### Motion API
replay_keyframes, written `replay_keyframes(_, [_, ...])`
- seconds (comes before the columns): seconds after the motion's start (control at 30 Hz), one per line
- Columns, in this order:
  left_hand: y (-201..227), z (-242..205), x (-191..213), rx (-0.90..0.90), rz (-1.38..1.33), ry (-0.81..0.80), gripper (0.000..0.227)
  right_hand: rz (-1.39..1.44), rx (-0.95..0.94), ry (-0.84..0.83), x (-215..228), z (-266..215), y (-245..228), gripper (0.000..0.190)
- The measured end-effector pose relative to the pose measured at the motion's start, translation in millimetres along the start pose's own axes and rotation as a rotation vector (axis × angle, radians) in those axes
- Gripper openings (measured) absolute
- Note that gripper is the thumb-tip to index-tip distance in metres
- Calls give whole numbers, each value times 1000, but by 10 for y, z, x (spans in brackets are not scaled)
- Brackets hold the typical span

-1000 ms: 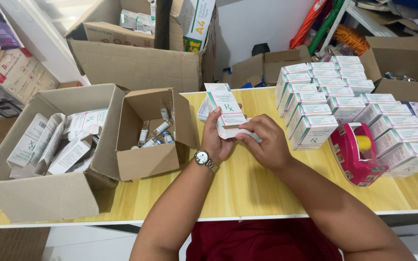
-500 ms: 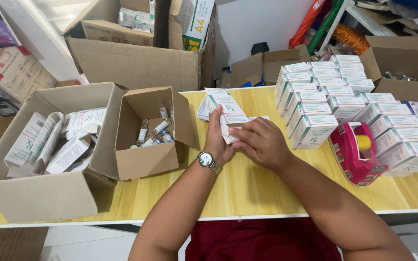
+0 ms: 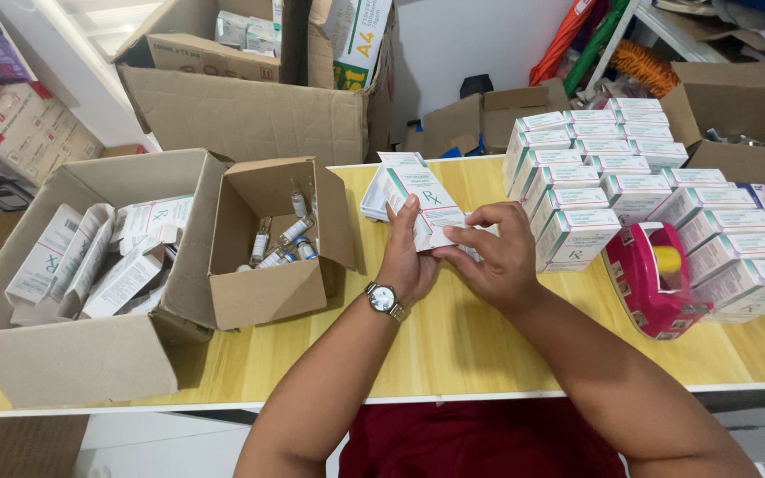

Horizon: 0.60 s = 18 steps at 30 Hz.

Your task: The person repeatedly picks small vials from a cardboard box, places them into blister packs, inserts the blister packs into small white boxes, and seals the boxes with a tape dispenser. The sealed boxes are stacked on the table.

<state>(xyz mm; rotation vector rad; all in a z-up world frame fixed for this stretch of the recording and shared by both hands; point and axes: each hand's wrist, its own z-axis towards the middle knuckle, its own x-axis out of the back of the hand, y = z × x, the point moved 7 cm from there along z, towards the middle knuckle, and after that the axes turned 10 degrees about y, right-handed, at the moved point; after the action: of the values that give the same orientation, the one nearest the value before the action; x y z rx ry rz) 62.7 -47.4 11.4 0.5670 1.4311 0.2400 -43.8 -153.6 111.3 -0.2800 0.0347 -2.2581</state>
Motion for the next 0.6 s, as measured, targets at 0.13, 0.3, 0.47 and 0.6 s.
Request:
replay_keyframes(0.13, [18,-24,-5,-4,-56,59,50,67,32,-45,7,50,-83,26])
replay_keyframes(0.3, [31,-36,-52,-5,-17,-49,50,71,59,-26,20,66,-113,26])
replay_keyframes(0.47, [-1,-34,-13,10,44,-93,57,142,-165,-3,-16,33,58,35])
replay_keyframes(0.6, [-1,-35,-25,-14,92,-146,70,226,-281,-78,-72,3,225,46])
